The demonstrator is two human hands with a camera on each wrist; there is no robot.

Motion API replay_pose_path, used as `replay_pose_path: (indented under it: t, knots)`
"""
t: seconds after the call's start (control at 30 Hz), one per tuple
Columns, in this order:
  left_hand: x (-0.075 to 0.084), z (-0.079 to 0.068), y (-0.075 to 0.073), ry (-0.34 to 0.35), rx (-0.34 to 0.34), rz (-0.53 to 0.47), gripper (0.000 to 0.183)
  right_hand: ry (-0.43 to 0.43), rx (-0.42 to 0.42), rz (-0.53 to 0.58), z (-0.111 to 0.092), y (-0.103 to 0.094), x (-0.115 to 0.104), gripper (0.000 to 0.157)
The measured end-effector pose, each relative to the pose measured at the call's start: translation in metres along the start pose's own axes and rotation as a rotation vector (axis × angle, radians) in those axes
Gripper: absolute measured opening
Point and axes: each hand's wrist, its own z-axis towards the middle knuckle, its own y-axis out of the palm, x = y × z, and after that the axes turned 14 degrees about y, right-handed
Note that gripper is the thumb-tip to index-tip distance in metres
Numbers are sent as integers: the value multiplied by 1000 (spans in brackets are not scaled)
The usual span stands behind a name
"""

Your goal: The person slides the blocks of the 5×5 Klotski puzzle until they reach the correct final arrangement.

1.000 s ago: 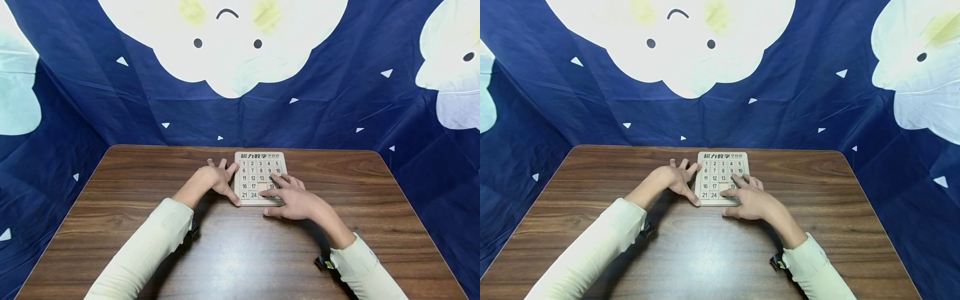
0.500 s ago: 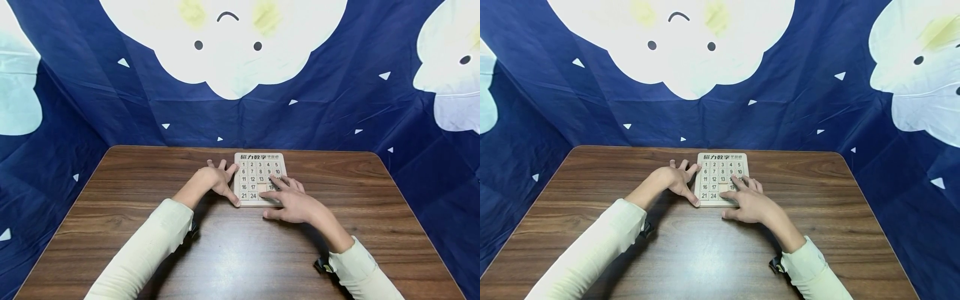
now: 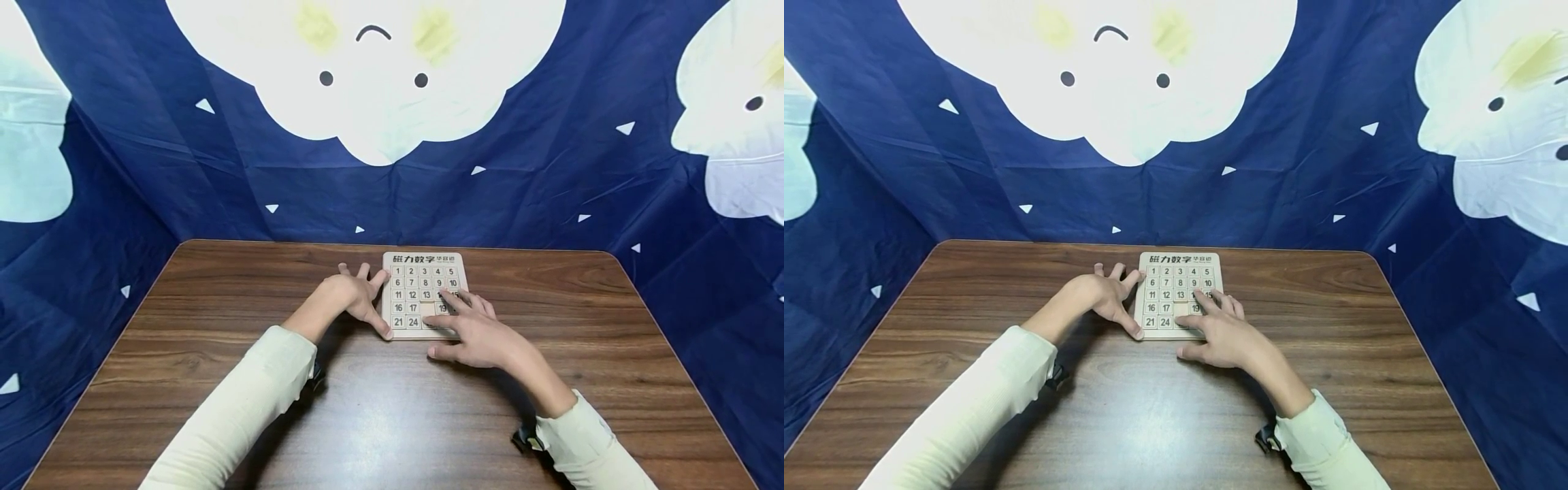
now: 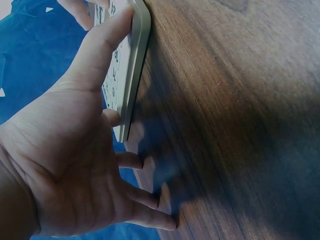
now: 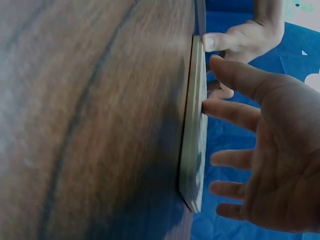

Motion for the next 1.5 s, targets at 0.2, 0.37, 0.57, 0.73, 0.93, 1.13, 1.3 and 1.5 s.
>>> replay_pose_path:
  t: [0.2,0.37,0.57,0.73,0.93,1.13,1.3,1.5]
  knots:
    - [10,-18,-11,8,-3,-14,151,-9,67,71,-1,-4,12,56]
    - [12,-23,-13,14,-5,-22,151,28,104,85,-5,-12,23,60]
    - [13,-25,-12,18,2,-12,148,57,95,40,-2,-11,26,61]
    - [17,-34,-17,20,1,-18,143,58,23,16,5,-4,19,66]
    - [4,-13,-8,22,2,7,155,36,57,25,2,-9,18,60]
    - [5,-14,-9,21,-7,-8,157,26,97,54,-10,-17,26,47]
    - [17,-34,-20,27,-23,-43,148,31,58,38,-13,-15,26,47]
    - [11,-26,-15,31,-20,-31,152,42,41,27,-9,-12,22,49]
